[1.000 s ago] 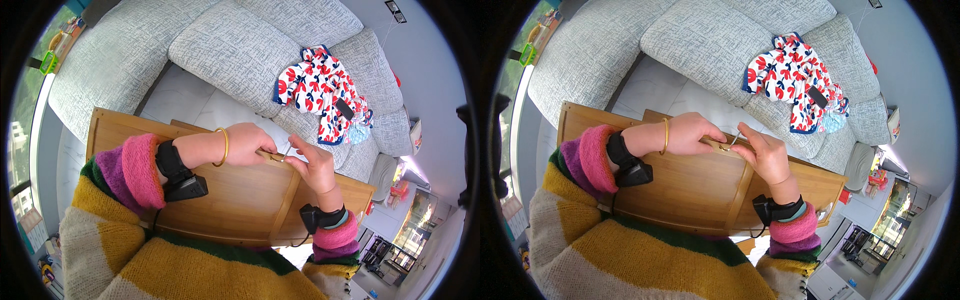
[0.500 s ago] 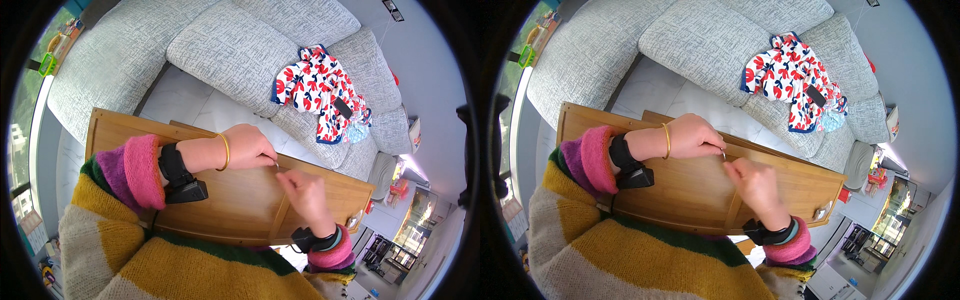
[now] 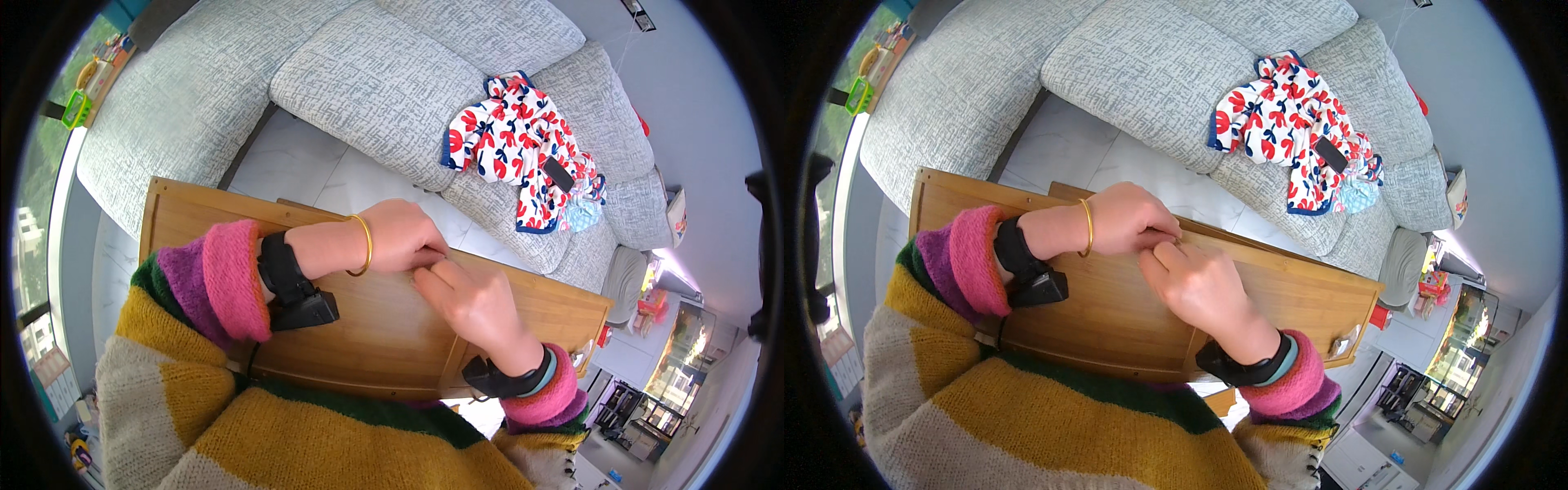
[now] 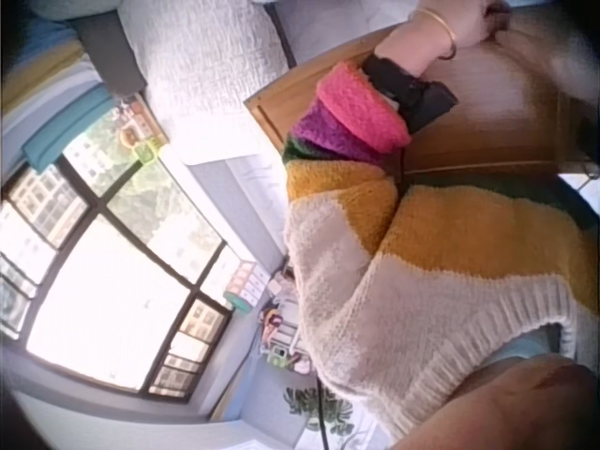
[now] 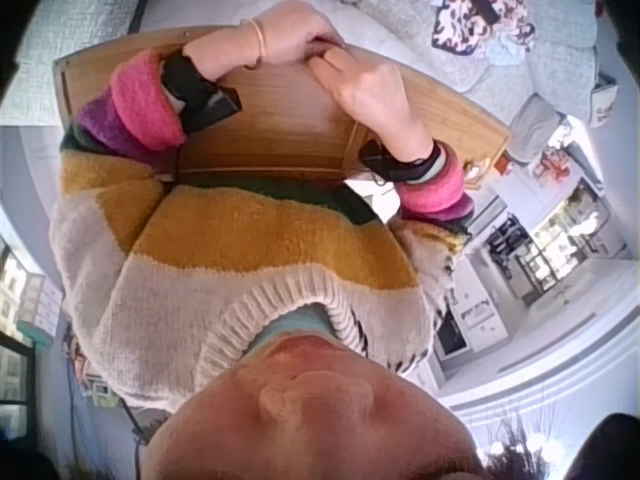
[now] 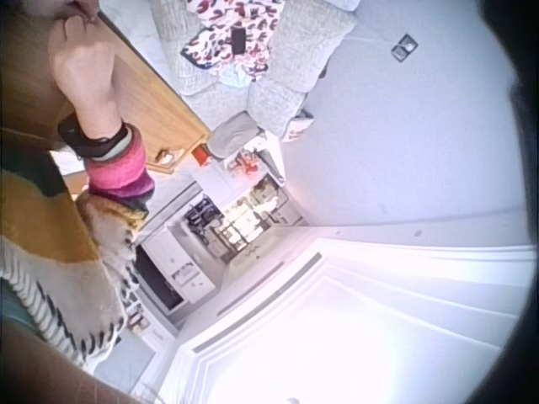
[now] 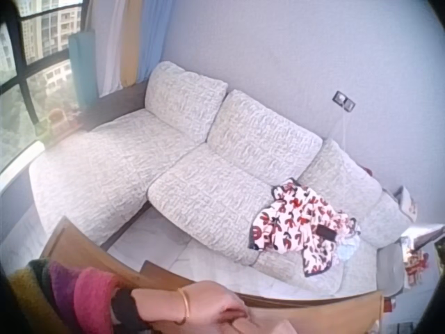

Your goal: The person assembles a wooden cabinet by hand, inserting dowels and screws into pre-drilled holes, aligning panels, and tightening fasteners. The person flips the cabinet to access different sides and continues securing joints.

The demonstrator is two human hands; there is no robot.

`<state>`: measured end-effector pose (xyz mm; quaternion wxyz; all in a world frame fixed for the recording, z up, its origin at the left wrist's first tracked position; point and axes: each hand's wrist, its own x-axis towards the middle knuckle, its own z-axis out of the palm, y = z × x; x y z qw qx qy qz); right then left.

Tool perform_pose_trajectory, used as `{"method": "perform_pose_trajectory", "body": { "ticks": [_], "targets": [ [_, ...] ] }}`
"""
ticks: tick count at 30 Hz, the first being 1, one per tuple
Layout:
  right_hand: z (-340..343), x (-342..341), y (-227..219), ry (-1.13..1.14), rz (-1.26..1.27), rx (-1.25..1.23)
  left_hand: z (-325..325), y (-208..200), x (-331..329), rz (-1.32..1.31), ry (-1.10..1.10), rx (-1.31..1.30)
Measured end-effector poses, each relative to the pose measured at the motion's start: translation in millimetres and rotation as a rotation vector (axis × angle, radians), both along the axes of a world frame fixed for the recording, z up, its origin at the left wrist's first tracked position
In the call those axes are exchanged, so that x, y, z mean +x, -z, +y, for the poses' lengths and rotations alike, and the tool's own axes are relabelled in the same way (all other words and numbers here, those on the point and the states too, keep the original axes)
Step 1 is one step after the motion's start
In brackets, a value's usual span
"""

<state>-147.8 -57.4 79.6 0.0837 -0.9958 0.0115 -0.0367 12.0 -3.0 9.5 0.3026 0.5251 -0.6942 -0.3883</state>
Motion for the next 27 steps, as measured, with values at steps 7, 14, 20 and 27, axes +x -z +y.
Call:
{"method": "perform_pose_trajectory", "body": {
  "ticks": [7,14,20,27],
  "targets": [
    [-28,36,6,0.417,0.151,0.517,-13,9,20,0.380,0.048,0.274],
    [-56,12,18,0.816,0.112,1.112,-3,2,24,0.275,0.078,0.243],
    [-21,-37,24,0.715,-0.149,0.593,-3,-1,18,0.113,0.085,0.147],
    [-6,-48,3,0.403,0.001,0.132,-3,0,15,0.140,0.077,0.135]
  ]
}}
